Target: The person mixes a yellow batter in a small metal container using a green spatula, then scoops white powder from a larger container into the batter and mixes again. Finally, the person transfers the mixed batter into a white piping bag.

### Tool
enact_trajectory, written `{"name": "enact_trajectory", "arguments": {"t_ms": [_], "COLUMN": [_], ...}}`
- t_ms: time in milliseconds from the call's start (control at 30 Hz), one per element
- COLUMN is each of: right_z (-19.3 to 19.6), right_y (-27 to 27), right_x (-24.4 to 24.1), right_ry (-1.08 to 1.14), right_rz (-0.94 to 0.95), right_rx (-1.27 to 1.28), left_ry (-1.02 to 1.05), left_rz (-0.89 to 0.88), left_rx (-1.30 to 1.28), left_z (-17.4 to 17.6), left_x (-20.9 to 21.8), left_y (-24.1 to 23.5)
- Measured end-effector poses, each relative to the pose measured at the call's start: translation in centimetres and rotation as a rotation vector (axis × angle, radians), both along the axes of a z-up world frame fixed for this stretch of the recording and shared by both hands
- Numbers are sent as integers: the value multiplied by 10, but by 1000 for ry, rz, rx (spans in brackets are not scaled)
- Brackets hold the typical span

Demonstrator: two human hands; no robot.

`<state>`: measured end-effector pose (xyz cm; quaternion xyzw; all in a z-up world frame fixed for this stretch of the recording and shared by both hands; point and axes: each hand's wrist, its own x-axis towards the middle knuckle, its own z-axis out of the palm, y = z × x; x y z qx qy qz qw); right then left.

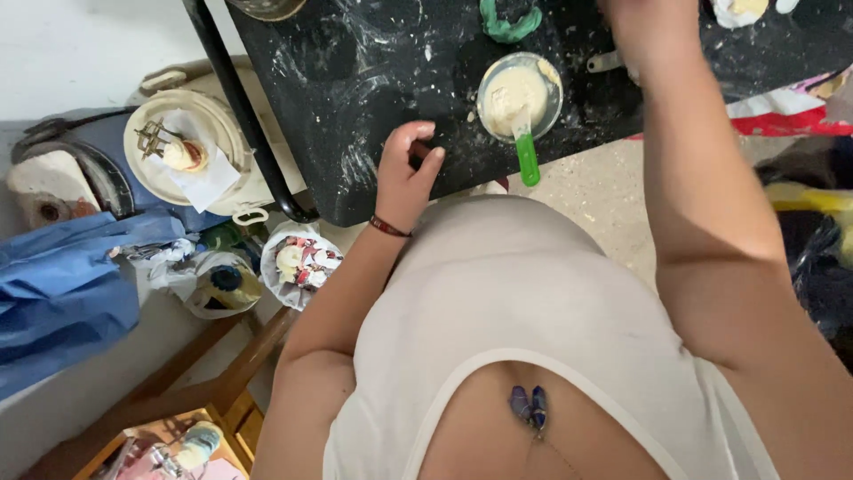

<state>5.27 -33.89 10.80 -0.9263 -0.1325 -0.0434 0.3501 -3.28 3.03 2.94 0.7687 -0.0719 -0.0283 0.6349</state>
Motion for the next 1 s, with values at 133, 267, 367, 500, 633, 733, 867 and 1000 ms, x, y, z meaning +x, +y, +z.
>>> {"name": "enact_trajectory", "arguments": {"t_ms": [133,267,367,500,633,733,867,1000], "right_z": [14,-2,0,10,-2,3,23,14], "right_y": [34,65,83,87,75,74,63,59], "right_x": [-63,-105,-107,-98,-93,-92,-89,-77], "right_ry": [-2,-4,-117,-198,-44,264,140,19], "right_rz": [19,168,165,21,-164,-262,-141,-64], "right_rx": [-88,-32,6,113,318,512,348,79], "left_ry": [17,-111,-207,-234,-172,-159,-175,-141], "left_rz": [-100,-334,-417,-476,-511,-557,-579,-576], "left_rx": [143,269,419,523,513,520,507,506], "left_z": [22,17,14,23,19,25,27,29], "left_x": [20,50,67,78,80,82,84,84], "left_y": [-14,-31,-48,-57,-62,-65,-69,-69]}}
